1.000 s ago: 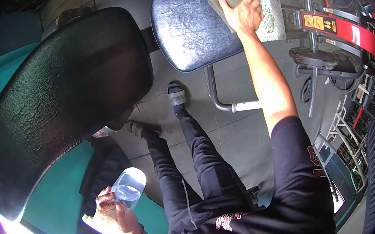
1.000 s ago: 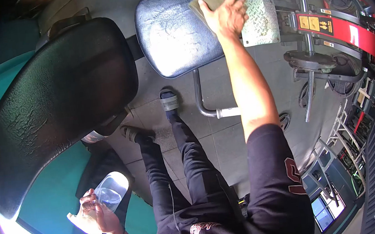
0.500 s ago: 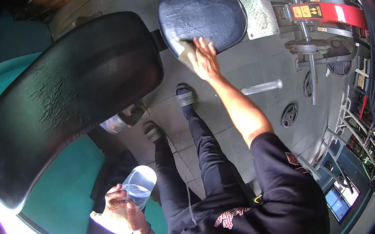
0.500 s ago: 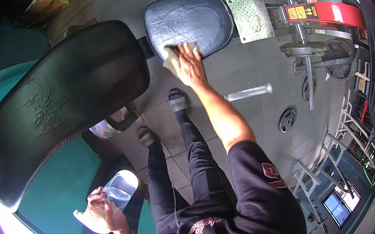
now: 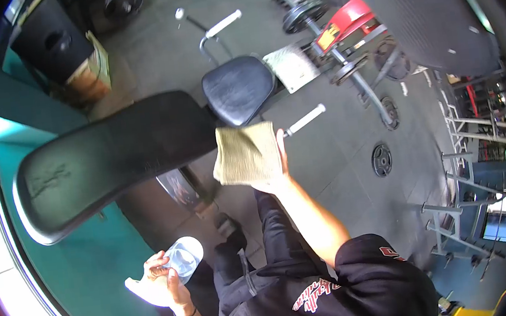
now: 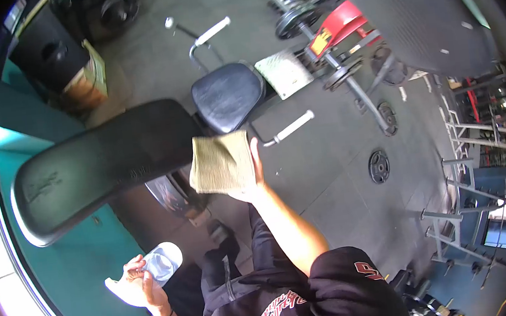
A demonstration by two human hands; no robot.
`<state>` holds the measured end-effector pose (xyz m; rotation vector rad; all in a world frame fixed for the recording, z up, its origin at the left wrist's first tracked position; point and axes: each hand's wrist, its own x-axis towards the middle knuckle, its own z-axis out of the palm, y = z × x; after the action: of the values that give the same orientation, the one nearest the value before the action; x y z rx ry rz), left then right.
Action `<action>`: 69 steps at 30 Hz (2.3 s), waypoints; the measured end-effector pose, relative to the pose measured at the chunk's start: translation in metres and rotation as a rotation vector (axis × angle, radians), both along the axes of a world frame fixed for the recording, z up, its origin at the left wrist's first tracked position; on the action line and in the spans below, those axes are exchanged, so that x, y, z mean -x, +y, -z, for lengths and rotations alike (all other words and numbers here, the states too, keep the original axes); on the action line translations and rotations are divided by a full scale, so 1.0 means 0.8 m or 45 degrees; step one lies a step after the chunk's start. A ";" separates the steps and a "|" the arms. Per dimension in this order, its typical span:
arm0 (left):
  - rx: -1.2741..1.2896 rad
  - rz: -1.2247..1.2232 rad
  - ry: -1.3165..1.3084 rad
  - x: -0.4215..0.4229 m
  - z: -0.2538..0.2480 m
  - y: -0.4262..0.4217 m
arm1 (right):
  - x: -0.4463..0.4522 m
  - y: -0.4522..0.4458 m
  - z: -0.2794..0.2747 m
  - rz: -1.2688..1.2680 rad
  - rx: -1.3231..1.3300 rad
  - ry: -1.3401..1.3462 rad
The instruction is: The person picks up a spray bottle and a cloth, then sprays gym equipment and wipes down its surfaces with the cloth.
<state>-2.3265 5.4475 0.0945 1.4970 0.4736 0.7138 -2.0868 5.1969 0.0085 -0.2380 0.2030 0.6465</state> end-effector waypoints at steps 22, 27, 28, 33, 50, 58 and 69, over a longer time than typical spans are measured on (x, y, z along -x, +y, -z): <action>-0.647 1.073 -0.410 -0.097 -0.111 -0.113 | 0.108 -0.195 -0.198 0.601 0.424 -0.097; -0.317 1.155 -0.162 -0.123 -0.100 -0.202 | 0.091 -0.265 -0.159 0.443 0.436 -0.061; -0.343 1.147 -0.111 -0.131 -0.110 -0.222 | 0.080 -0.283 -0.156 0.432 0.407 -0.072; -0.287 1.157 -0.260 -0.197 -0.080 -0.333 | -0.007 -0.390 -0.152 0.318 0.463 -0.102; 0.233 0.899 0.275 -0.326 -0.136 -0.578 | -0.137 -0.583 -0.108 -0.152 0.309 0.043; -0.546 0.567 0.163 -0.364 -0.161 -0.694 | -0.223 -0.697 -0.111 -0.226 0.375 -0.019; -0.271 -0.261 0.031 -0.411 -0.151 -0.974 | -0.400 -0.916 -0.146 -0.870 0.622 -0.213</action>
<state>-1.9973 4.6679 0.2156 1.6730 0.5903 0.9307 -1.7666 4.4637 0.1253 -0.8516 0.1123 1.2451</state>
